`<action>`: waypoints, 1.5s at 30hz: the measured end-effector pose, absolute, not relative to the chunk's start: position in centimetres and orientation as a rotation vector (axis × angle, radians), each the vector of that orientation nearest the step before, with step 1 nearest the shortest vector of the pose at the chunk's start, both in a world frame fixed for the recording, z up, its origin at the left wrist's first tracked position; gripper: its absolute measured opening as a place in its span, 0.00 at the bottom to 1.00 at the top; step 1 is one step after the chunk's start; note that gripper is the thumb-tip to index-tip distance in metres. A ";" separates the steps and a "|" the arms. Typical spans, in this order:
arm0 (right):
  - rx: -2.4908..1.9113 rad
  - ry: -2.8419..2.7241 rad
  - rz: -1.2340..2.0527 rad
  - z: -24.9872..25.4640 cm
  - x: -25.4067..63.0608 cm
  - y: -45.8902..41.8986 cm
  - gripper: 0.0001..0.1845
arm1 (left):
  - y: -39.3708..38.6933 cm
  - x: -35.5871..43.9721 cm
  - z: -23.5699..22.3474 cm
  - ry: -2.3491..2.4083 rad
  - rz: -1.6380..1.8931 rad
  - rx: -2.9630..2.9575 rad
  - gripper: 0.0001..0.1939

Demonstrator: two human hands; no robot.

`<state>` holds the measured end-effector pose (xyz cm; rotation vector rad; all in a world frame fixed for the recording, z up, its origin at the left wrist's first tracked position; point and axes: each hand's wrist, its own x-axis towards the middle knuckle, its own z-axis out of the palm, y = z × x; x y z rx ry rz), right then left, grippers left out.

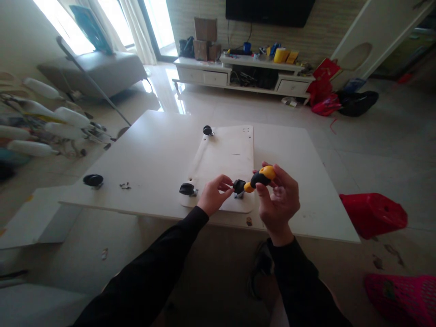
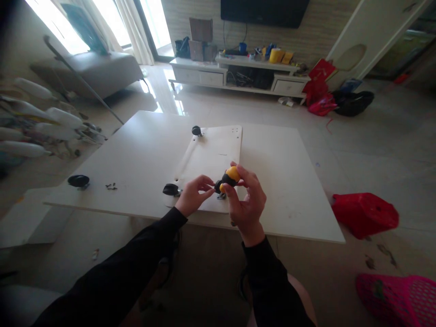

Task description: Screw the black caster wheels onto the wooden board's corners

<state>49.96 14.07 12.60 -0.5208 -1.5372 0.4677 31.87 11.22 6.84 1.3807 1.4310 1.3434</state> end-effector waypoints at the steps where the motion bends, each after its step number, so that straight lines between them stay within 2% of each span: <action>1: -0.517 -1.550 0.463 12.5 49.8 14.0 0.34 | 11.2 31.9 6.9 1.423 1.339 1.381 0.08; 18: -0.494 -1.649 0.398 13.0 49.1 14.1 0.35 | 10.9 31.9 7.1 1.334 1.358 1.392 0.07; 28: -0.451 -1.717 0.380 13.4 49.1 14.0 0.39 | 10.8 32.0 7.5 1.338 1.338 1.385 0.08; 35: -0.461 -1.786 0.256 14.1 48.8 13.7 0.36 | 10.9 32.1 7.7 1.340 1.317 1.417 0.08; 45: -0.461 -1.780 0.264 14.0 48.8 13.8 0.36 | 10.9 32.0 7.7 1.316 1.333 1.409 0.09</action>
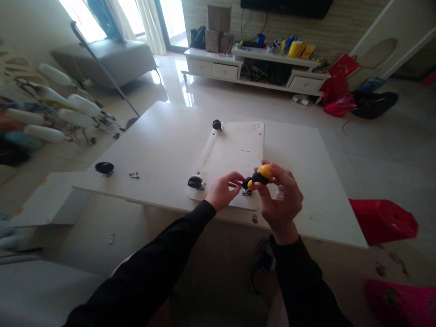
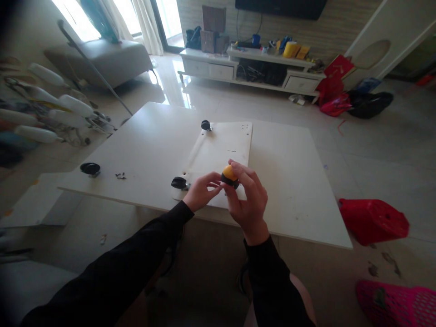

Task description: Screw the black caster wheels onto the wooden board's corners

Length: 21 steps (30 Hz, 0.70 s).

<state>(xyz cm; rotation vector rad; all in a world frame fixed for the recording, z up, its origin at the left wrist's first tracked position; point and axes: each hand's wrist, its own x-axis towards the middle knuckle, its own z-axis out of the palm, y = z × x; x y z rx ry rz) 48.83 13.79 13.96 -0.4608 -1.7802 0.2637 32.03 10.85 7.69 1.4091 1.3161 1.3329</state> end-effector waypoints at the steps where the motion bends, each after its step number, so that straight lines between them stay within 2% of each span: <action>1: -0.460 -1.784 0.272 13.9 48.8 13.8 0.36 | 10.8 32.0 7.7 1.312 1.334 1.410 0.09; 21: -0.473 -1.875 0.286 14.6 48.0 13.9 0.36 | 10.8 32.1 7.8 1.308 1.329 1.438 0.15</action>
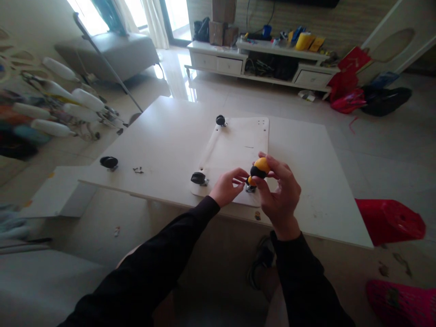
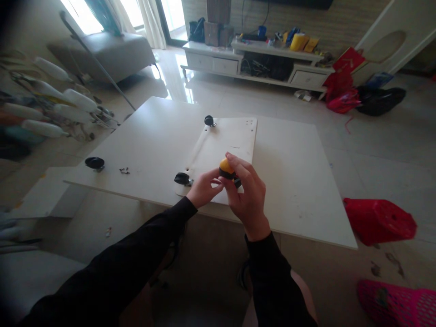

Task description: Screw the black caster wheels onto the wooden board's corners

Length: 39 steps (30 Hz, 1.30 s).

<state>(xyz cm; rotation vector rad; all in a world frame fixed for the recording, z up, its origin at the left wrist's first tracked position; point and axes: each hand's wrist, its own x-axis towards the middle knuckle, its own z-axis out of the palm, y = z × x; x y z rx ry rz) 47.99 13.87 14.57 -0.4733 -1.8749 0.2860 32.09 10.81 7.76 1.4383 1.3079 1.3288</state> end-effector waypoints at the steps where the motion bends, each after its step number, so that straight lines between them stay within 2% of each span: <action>1: -0.467 -1.877 0.288 14.7 47.9 13.9 0.36 | 10.8 32.1 7.7 1.303 1.330 1.440 0.15; 8: -0.476 -1.863 0.298 15.2 47.8 14.2 0.31 | 10.8 32.0 7.8 1.294 1.320 1.443 0.14; 14: -0.457 -1.838 0.322 15.0 47.7 14.2 0.33 | 10.7 32.0 7.8 1.307 1.303 1.495 0.13; 24: -0.424 -1.824 0.694 14.3 47.6 14.1 0.29 | 10.9 31.9 7.0 1.252 1.324 1.508 0.14; 33: -0.453 -1.848 0.637 14.3 47.6 14.2 0.29 | 10.8 31.9 7.2 1.281 1.306 1.519 0.19; 39: -0.468 -1.747 0.454 14.3 47.7 14.7 0.31 | 10.7 31.9 7.3 1.284 1.311 1.550 0.20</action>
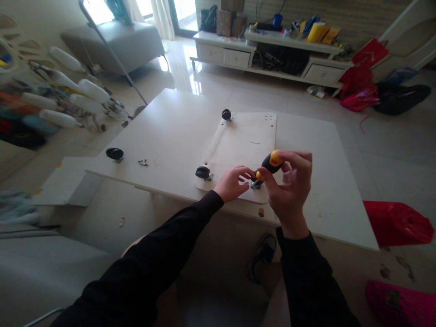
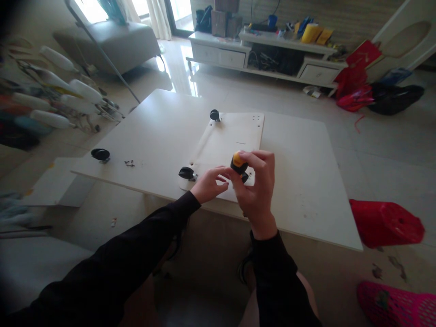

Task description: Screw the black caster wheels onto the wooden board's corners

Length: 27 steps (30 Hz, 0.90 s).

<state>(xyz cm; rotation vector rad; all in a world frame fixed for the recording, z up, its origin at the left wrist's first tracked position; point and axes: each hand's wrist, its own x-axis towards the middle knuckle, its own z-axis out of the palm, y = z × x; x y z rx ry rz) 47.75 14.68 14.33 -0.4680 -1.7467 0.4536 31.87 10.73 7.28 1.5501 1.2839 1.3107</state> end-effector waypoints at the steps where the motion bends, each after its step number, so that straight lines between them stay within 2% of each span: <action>1: -0.477 -1.732 0.464 14.3 47.7 14.7 0.30 | 10.7 31.8 7.4 1.285 1.304 1.564 0.19; 6: -0.490 -1.760 0.635 14.3 47.8 14.1 0.24 | 10.6 31.8 7.7 1.293 1.297 1.577 0.18; 14: -0.561 -1.761 0.429 14.8 48.1 14.1 0.26 | 10.5 31.8 7.7 1.314 1.271 1.617 0.21; 22: -0.437 -1.797 0.711 14.9 47.8 13.5 0.24 | 10.6 31.8 7.6 1.297 1.270 1.627 0.22; 27: -0.460 -1.819 0.571 14.8 47.8 14.1 0.25 | 10.7 31.8 7.2 1.288 1.286 1.619 0.24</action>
